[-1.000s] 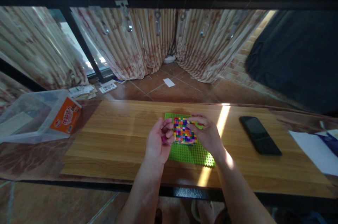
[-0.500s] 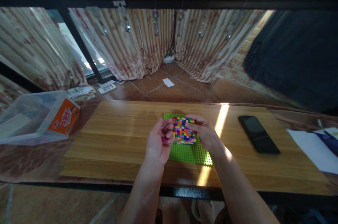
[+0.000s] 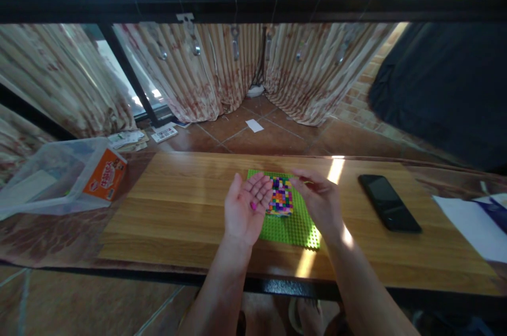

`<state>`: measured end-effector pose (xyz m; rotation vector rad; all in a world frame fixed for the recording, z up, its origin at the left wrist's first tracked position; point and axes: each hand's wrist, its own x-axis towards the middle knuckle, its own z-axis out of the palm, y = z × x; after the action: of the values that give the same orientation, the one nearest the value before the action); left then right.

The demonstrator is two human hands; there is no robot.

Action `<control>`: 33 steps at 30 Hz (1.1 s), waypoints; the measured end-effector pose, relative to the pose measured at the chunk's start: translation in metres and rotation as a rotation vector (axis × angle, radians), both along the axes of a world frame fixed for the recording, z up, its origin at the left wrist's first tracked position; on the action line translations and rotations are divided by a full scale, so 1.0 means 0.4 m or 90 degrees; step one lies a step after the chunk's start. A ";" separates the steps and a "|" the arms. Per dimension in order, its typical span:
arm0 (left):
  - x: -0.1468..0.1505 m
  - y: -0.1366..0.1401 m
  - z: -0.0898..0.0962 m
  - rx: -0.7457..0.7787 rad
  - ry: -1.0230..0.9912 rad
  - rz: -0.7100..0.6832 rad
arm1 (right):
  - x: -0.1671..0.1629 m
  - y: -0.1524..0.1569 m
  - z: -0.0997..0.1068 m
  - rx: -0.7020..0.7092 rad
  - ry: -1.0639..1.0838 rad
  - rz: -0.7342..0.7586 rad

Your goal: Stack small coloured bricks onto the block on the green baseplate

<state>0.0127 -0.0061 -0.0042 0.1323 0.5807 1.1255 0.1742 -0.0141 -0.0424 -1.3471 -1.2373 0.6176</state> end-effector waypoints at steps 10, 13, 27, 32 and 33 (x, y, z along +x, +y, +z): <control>0.019 -0.008 0.003 0.075 0.017 -0.014 | -0.130 -0.063 0.115 -0.045 -0.200 0.240; 0.024 -0.010 0.004 0.095 0.032 -0.011 | -0.133 -0.062 0.108 -0.052 -0.216 0.224; 0.029 0.011 -0.066 0.083 0.365 0.137 | 0.014 -0.014 0.017 -0.047 -0.178 -0.014; 0.034 0.012 -0.075 0.104 0.408 0.098 | 0.003 -0.005 0.001 -0.040 -0.203 -0.029; 0.034 0.012 -0.075 0.111 0.416 0.095 | 0.002 -0.003 -0.002 -0.042 -0.193 -0.031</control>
<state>0.0263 -0.0015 -0.0341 0.6308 1.0831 1.2763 0.1750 -0.0154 -0.0430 -1.5631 -1.4310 0.4325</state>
